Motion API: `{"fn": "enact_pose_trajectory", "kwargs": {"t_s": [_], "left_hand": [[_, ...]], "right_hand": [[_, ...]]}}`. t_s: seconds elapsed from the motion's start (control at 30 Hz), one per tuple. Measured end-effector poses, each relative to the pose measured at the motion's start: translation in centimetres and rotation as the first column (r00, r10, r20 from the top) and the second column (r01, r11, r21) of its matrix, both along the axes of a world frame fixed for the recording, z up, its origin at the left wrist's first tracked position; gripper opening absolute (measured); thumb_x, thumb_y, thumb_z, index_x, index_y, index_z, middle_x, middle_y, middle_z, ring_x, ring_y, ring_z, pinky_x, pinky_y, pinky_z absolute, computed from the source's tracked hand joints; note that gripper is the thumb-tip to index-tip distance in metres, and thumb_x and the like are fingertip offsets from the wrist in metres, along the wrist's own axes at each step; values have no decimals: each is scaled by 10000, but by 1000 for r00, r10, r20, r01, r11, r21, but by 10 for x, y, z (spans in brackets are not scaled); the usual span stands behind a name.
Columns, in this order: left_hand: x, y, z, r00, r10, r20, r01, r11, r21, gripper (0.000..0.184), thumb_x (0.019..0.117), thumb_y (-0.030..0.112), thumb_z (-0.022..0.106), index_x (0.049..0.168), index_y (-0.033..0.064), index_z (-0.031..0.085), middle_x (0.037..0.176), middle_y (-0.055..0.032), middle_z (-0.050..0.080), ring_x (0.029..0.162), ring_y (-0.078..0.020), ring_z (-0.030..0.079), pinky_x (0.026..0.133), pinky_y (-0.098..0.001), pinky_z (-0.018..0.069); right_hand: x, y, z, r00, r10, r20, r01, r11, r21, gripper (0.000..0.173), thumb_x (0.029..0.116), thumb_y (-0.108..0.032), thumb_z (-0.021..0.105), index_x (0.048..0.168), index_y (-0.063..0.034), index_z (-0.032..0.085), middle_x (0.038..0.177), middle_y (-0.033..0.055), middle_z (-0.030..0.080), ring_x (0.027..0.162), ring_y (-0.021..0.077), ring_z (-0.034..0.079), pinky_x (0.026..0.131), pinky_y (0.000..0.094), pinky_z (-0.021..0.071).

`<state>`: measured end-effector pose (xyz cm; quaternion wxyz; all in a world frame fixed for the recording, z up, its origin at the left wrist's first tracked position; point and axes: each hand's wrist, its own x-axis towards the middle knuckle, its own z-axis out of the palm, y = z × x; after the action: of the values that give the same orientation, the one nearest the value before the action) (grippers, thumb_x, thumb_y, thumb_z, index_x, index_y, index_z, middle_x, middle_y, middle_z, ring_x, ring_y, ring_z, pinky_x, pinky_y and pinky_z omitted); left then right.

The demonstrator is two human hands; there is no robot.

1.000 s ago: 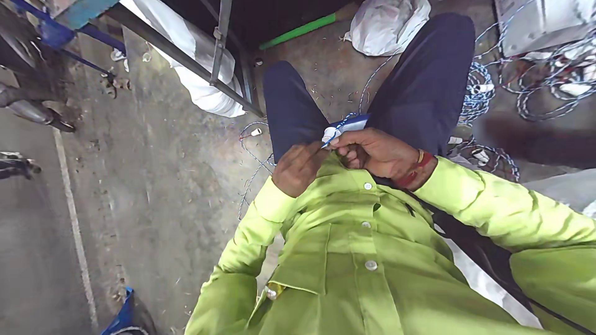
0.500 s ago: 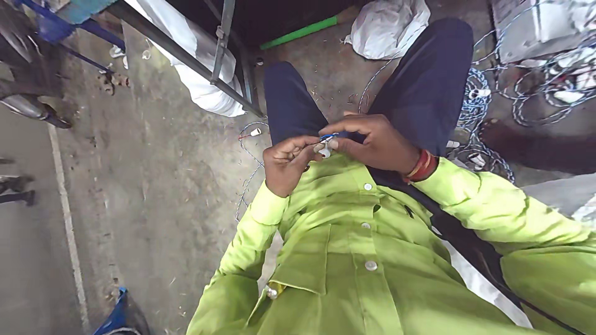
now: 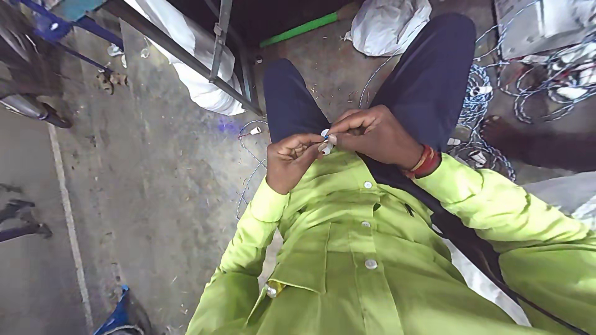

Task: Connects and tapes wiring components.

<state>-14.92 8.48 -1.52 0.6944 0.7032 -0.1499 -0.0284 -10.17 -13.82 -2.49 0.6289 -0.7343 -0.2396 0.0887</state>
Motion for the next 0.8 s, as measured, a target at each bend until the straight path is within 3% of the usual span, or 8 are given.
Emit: {"fn": "enact_pose_trajectory", "kwargs": {"t_s": [0.13, 0.27, 0.37, 0.47, 0.53, 0.63, 0.7, 0.8], "left_hand": [[-1, -3, -1, 999, 27, -17, -27, 999, -17, 251, 860, -79, 735, 1105, -28, 714, 899, -56, 750, 695, -51, 682, 649, -188, 587], [4, -8, -7, 998, 57, 17, -56, 995, -81, 270, 828, -114, 750, 1088, -65, 698, 950, -69, 764, 779, -92, 717, 723, -273, 623], [4, -9, -9, 996, 47, 70, -45, 999, -23, 302, 835, -126, 724, 1131, -99, 674, 1004, -93, 752, 825, -90, 702, 770, -269, 609], [1, -8, -7, 992, 65, 110, -75, 993, 89, 258, 880, -77, 703, 1139, -75, 707, 980, -78, 733, 753, -45, 653, 696, -205, 572], [3, -6, -11, 982, 69, 175, -90, 989, 116, 203, 911, -51, 695, 1110, -76, 726, 991, -105, 750, 772, -77, 698, 691, -244, 606], [5, -6, -15, 940, 73, 334, -138, 975, 176, 161, 941, -27, 670, 1072, -84, 744, 996, -152, 754, 809, -126, 725, 711, -281, 625], [1, -5, -13, 904, 56, 423, -183, 946, 267, 151, 953, -11, 657, 1049, -67, 758, 1040, -170, 748, 901, -147, 736, 816, -287, 625], [3, -3, -14, 870, 7, 493, -193, 925, 327, 157, 962, -11, 633, 1031, -64, 763, 1049, -191, 745, 945, -176, 737, 861, -302, 614]], "right_hand": [[-1, 3, 1, 1000, -23, -13, 23, 1000, -2, 88, 904, -128, 711, 920, -72, 777, 982, 10, 733, 800, 6, 658, 688, 162, 556], [0, 3, -1, 1000, -12, -16, 12, 1000, -17, 108, 929, -147, 691, 935, -77, 773, 971, -2, 730, 782, -2, 645, 675, 159, 544], [1, 0, -3, 1000, 5, -6, -5, 1000, -17, 129, 949, -157, 672, 943, -73, 769, 965, 0, 727, 789, -5, 645, 676, 154, 543], [1, 0, -4, 1000, 25, 0, -25, 1000, -11, 144, 951, -168, 668, 941, -66, 770, 961, 2, 723, 786, -11, 635, 672, 150, 529], [1, -1, -4, 1000, 28, -12, -28, 1000, -4, 155, 957, -179, 663, 944, -73, 775, 957, -6, 726, 799, -11, 639, 680, 156, 530], [1, -2, -1, 989, 31, -147, -21, 997, 71, 157, 963, -164, 661, 955, -67, 784, 945, -1, 749, 851, 37, 681, 750, 214, 571], [0, -1, 1, 958, 46, -284, -6, 990, 138, 155, 966, -129, 663, 947, -43, 789, 897, 20, 758, 810, 74, 694, 736, 251, 584], [-2, 0, 4, 906, 46, -422, 24, 987, 158, 168, 970, -120, 652, 900, -46, 786, 819, 11, 739, 742, 70, 668, 692, 242, 560]]}}
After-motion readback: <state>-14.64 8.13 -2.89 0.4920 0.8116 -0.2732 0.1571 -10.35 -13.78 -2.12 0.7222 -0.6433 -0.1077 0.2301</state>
